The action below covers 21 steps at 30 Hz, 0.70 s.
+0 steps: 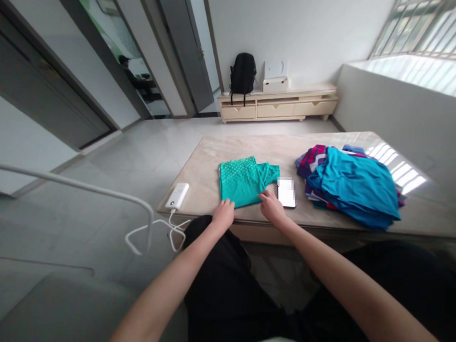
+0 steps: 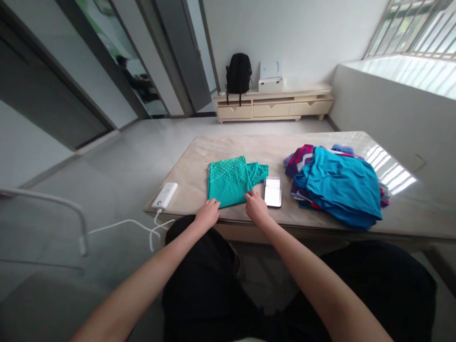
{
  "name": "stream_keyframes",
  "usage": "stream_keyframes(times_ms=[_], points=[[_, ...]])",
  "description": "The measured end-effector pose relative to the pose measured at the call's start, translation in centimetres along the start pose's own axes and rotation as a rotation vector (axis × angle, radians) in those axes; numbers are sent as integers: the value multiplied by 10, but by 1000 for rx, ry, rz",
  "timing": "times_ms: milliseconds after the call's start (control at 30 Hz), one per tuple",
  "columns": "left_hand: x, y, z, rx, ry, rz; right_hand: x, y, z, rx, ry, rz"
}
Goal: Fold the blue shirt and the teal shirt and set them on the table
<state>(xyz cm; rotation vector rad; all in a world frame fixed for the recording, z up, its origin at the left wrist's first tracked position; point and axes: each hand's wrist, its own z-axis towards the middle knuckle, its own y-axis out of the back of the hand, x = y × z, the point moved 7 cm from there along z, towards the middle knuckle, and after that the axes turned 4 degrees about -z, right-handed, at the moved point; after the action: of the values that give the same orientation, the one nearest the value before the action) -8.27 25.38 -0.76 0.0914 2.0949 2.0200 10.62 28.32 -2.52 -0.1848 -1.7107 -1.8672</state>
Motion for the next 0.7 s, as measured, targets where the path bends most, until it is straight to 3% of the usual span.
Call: stream_keyframes(times_ms=[100, 233, 433, 567, 700], points=[[12, -9, -7, 32, 24, 43, -10, -10, 2, 30, 3, -124], [13, -10, -14, 36, 19, 66, -15, -12, 4, 24, 31, -220], [15, -3, -34, 19, -5, 51, -2, -1, -23, -45, 123, -208], [8, 31, -61, -28, -55, 56, 13, 36, -57, -137, 179, -136], [-15, 102, -115, -205, -242, -64, 26, 105, -112, -223, 255, -59]])
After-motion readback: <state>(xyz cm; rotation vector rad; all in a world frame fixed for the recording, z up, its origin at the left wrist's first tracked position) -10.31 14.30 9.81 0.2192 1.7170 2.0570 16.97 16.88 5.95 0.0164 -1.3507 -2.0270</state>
